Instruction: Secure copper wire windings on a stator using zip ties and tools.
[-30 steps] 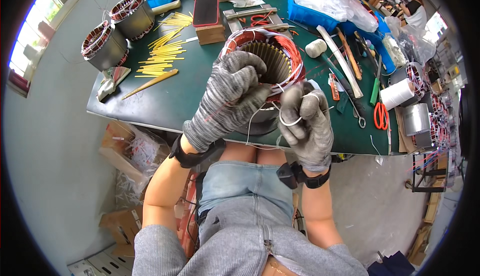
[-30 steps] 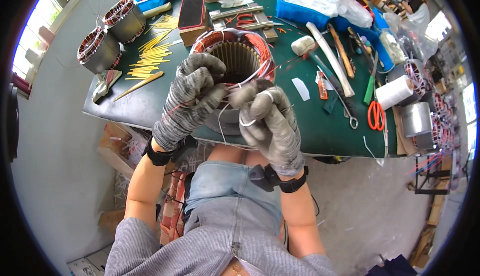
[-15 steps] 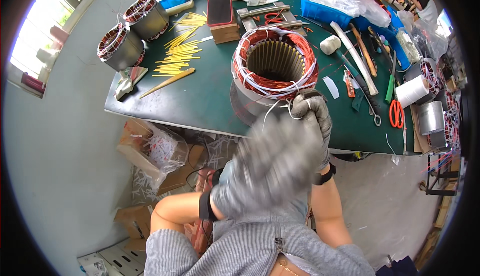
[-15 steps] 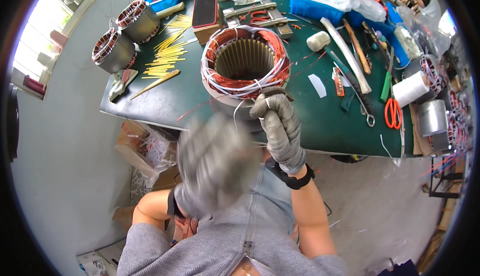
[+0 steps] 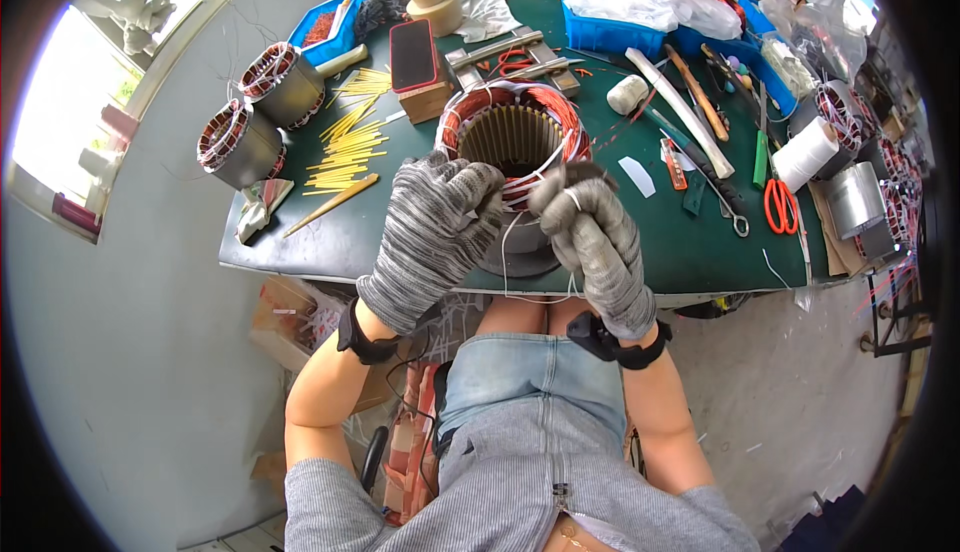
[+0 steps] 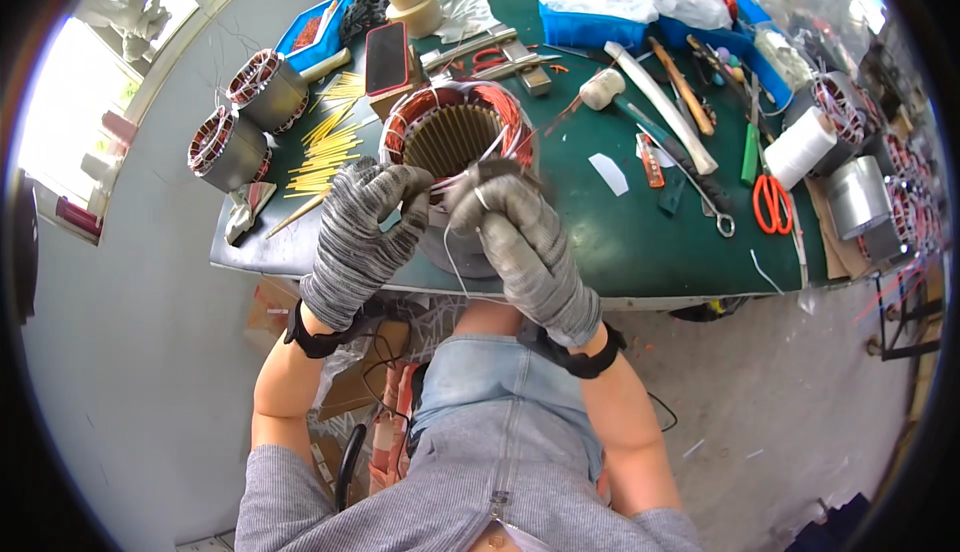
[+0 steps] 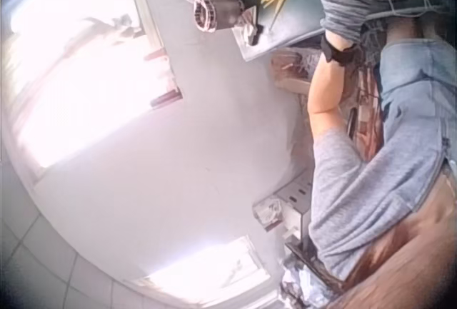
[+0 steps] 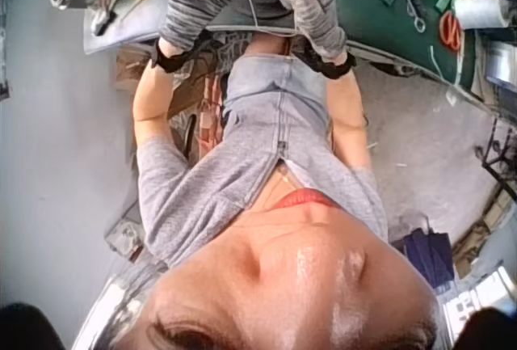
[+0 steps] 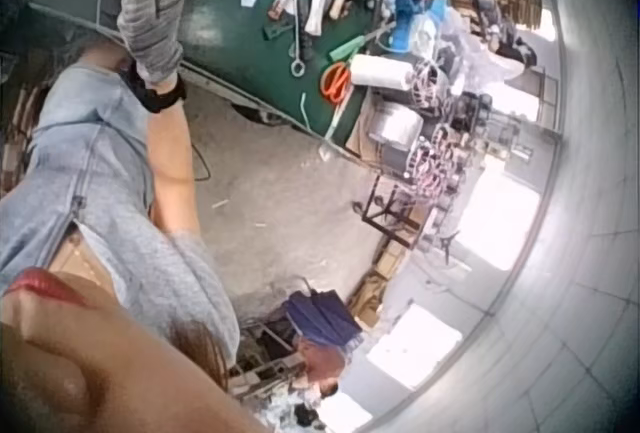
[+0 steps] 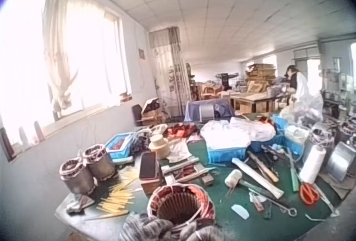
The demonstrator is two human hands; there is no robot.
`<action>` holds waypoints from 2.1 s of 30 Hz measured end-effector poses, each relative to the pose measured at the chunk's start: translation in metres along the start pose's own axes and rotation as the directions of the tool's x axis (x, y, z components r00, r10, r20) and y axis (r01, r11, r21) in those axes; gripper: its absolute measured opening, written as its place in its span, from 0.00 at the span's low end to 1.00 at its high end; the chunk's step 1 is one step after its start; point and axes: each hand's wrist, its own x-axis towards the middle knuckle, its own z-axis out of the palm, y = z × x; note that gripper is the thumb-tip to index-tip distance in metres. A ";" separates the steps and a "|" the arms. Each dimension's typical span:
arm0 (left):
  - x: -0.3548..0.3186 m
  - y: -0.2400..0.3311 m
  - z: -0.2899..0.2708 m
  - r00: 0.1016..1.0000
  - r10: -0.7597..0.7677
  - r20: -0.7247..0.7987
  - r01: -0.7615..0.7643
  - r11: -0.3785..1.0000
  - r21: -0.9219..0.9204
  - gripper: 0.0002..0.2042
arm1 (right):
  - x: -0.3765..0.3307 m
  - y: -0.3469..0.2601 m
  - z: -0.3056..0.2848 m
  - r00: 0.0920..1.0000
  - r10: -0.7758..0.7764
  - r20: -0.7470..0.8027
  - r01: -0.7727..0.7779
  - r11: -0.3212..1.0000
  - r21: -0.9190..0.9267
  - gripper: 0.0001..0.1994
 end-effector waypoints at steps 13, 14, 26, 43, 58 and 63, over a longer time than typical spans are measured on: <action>0.000 0.003 -0.015 0.997 -0.072 0.030 0.066 0.986 0.153 0.10 | -0.020 0.042 -0.011 1.000 0.010 0.006 -0.011 0.998 0.066 0.12; 0.001 0.004 -0.018 0.995 -0.085 0.057 0.071 0.974 0.213 0.11 | -0.020 0.045 -0.010 1.000 0.001 0.003 -0.001 0.999 0.037 0.11; 0.005 0.008 0.033 0.994 -0.055 0.093 0.053 0.998 0.022 0.15 | 0.000 0.002 0.001 0.989 -0.138 0.055 0.142 0.987 -0.076 0.06; -0.010 -0.026 0.000 0.846 -0.494 -0.201 -0.083 0.250 -0.965 0.16 | -0.027 0.052 0.001 0.992 -0.052 -0.117 0.046 0.997 -0.056 0.13; 0.010 0.000 0.001 0.989 0.048 0.138 -0.067 0.987 0.144 0.15 | -0.028 0.035 0.003 0.987 0.076 -0.143 -0.067 0.996 0.063 0.07; 0.008 -0.013 0.000 0.993 0.049 0.112 -0.013 0.954 -0.300 0.10 | -0.016 -0.010 0.021 0.915 0.353 -0.198 -0.226 0.851 0.475 0.09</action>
